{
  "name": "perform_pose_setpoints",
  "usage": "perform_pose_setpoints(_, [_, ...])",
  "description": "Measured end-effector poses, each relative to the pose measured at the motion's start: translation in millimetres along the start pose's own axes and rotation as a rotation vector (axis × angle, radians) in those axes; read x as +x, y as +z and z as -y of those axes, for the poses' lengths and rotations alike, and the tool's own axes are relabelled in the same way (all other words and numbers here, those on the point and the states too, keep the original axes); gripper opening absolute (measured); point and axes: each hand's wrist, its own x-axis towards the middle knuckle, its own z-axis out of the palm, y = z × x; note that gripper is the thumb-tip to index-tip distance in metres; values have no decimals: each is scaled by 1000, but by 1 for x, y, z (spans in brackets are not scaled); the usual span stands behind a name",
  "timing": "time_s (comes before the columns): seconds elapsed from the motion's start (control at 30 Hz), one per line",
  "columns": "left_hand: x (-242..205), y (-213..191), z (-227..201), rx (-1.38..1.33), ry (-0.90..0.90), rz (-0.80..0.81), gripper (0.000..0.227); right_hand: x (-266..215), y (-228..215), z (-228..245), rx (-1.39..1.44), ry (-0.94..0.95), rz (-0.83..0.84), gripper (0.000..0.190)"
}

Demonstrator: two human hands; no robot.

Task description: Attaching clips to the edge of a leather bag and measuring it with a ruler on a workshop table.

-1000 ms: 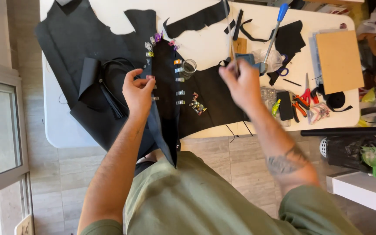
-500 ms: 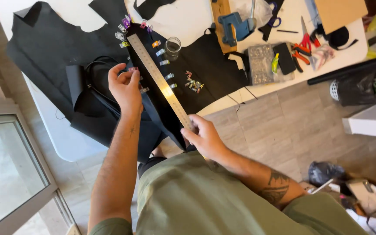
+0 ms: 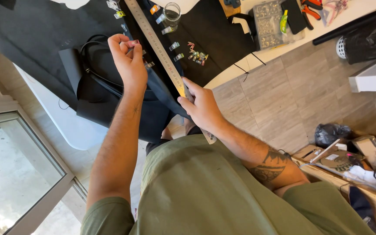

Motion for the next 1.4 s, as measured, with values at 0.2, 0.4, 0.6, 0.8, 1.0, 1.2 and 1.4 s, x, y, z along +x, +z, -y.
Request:
perform_pose_setpoints(0.2, [7,1,17,132,14,3,23,8,0,-7,-57,-5,2,60])
perform_pose_setpoints(0.4, [8,1,19,247,145,-36,21,10,-2,-11,-78,-64,-33,58])
perform_pose_setpoints(0.6, [2,13,0,230,95,-103,3,12,2,-16,-50,-124,-37,58])
perform_pose_setpoints(0.8, [6,13,4,145,49,-125,11,15,0,-18,-61,-153,-34,57])
perform_pose_setpoints(1.0, [2,19,-14,174,5,-118,14,12,1,-16,-63,-158,-56,55])
perform_pose_setpoints(1.2, [5,19,-6,187,66,-120,14,16,3,-22,-73,-193,-63,55])
perform_pose_setpoints(1.4, [15,14,6,329,60,-96,18,19,2,-21,-106,-164,-53,56])
